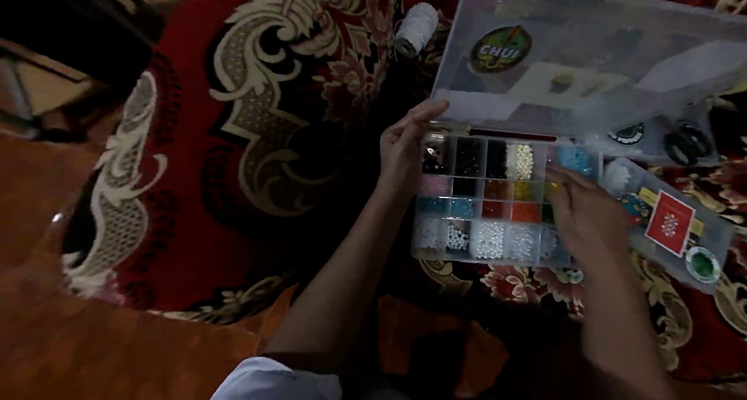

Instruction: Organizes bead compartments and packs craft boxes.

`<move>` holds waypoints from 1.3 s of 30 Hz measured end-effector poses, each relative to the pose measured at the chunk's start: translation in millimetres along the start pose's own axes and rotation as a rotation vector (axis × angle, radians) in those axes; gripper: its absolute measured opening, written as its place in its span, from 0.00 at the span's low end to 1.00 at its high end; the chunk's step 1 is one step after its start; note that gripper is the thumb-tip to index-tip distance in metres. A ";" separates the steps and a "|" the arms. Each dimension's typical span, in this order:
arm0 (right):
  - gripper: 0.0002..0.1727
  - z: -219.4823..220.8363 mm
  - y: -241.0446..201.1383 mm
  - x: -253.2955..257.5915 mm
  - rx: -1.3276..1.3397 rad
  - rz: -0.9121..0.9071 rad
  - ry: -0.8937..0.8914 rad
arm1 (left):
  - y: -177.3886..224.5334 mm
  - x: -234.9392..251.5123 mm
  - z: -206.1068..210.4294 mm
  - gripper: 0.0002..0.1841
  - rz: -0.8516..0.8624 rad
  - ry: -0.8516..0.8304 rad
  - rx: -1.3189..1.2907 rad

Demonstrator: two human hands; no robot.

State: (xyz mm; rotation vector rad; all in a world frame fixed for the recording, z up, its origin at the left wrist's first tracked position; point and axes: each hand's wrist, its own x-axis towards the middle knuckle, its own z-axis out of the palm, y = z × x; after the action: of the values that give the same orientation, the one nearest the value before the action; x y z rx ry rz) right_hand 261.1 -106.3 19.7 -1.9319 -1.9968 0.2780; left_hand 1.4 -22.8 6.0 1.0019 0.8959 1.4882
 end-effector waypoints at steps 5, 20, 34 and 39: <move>0.27 -7.2 18.0 -2.4 0.186 -0.011 0.237 | -0.4 1.6 -1.6 0.19 -0.061 0.002 0.054; 0.14 -32.7 53.8 -16.7 0.169 0.221 0.402 | -22.4 29.5 -21.7 0.18 -0.128 0.086 0.096; 0.17 -32.0 45.3 -10.9 0.208 0.310 0.329 | 11.4 37.6 -22.6 0.27 -0.021 0.041 0.216; 0.22 -33.4 43.1 -8.4 0.276 0.330 0.370 | 23.6 31.5 -19.2 0.35 0.004 0.082 0.179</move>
State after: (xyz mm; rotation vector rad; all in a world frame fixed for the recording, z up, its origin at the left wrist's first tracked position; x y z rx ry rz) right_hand 313.7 -115.7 33.3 -1.9554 -1.3331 0.2403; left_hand -27.1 4.8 24.7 1.0787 1.1023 1.4810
